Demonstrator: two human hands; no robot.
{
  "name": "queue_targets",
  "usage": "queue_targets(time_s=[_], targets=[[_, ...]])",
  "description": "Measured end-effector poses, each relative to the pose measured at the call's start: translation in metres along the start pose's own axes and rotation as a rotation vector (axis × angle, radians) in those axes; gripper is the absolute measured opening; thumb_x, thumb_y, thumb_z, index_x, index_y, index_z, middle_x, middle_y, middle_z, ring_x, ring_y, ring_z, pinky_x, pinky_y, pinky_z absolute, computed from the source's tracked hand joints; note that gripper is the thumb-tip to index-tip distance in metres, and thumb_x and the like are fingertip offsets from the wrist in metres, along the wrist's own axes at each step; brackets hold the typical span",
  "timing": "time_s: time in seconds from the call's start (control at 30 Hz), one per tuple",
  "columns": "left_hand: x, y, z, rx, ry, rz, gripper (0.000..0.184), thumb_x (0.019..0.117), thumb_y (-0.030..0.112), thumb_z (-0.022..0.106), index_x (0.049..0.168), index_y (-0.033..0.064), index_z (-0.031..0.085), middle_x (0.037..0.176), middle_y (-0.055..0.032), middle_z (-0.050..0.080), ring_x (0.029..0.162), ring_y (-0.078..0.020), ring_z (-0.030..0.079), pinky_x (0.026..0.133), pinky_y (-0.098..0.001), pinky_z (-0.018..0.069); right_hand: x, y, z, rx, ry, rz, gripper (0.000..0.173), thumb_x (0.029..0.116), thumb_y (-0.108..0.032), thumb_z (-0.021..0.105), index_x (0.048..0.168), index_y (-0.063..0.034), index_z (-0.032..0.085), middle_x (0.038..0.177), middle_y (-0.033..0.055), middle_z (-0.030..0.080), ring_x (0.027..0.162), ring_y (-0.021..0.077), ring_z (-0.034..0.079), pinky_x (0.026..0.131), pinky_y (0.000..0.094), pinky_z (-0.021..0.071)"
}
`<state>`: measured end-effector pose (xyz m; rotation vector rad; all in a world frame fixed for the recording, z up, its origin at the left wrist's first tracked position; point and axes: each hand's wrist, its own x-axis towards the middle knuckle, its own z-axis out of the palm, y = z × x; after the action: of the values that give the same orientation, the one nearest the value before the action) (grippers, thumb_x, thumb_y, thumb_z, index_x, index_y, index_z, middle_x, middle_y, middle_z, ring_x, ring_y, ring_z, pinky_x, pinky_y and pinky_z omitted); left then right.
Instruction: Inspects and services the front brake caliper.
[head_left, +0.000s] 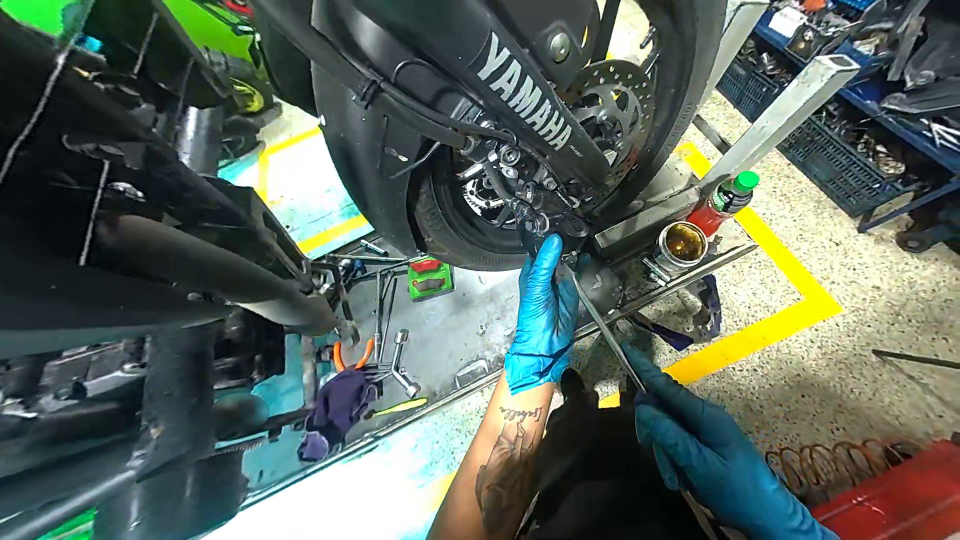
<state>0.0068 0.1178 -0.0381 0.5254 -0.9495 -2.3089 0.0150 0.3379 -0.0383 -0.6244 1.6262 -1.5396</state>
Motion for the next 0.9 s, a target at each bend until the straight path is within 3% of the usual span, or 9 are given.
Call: queue_targets(time_s=[0.27,0.4,0.5,0.73,0.9], targets=[[0.000,-0.001,-0.003,0.034,-0.009,-0.012,0.036,0.0936,0.022,0.072,0.126,0.0191,0.058,0.117,0.0002,0.067,0.106,-0.0106,0.066,0.093,-0.0283,0.0559,0.000,-0.006,0.016,0.161,0.035,-0.007,0.053,0.1072,-0.022,0.049,0.157,-0.0064,0.039,0.086,-0.0014,0.066,0.051,0.0062,0.055,0.042,0.0234,0.0501],[0.002,-0.002,0.002,0.063,-0.010,-0.003,0.037,0.0938,0.025,0.072,0.127,0.0190,0.059,0.117,0.0003,0.067,0.106,-0.0098,0.066,0.092,-0.0273,0.0560,0.009,0.024,0.019,-0.286,0.210,-0.210,0.048,0.1077,-0.029,0.050,0.152,-0.0129,0.051,0.090,0.0015,0.071,0.061,0.0072,0.061,0.053,0.0279,0.0555],[0.004,-0.002,0.004,0.056,-0.001,-0.016,0.035,0.0951,0.022,0.070,0.127,0.0188,0.058,0.117,0.0002,0.067,0.105,-0.0099,0.066,0.092,-0.0267,0.0559,0.015,0.032,0.018,-0.552,0.308,-0.295,0.044,0.1074,-0.029,0.049,0.149,-0.0156,0.056,0.092,0.0043,0.073,0.063,0.0103,0.065,0.055,0.0313,0.0574],[0.008,-0.007,0.002,-0.032,-0.060,-0.011,0.030,0.0938,0.024,0.072,0.121,0.0186,0.061,0.115,-0.0008,0.067,0.105,-0.0112,0.067,0.092,-0.0284,0.0563,0.025,0.032,0.009,-0.932,0.497,-0.422,0.043,0.1016,-0.023,0.053,0.144,-0.0206,0.062,0.087,0.0094,0.072,0.055,0.0200,0.065,0.044,0.0366,0.0532],[0.011,-0.010,-0.003,-0.105,-0.085,0.020,0.029,0.0901,0.021,0.073,0.117,0.0165,0.063,0.112,-0.0024,0.068,0.104,-0.0128,0.067,0.093,-0.0306,0.0561,0.032,0.038,-0.015,-1.033,0.453,-0.492,0.046,0.1016,-0.022,0.052,0.147,-0.0266,0.059,0.081,0.0079,0.068,0.056,0.0227,0.064,0.043,0.0396,0.0506]])
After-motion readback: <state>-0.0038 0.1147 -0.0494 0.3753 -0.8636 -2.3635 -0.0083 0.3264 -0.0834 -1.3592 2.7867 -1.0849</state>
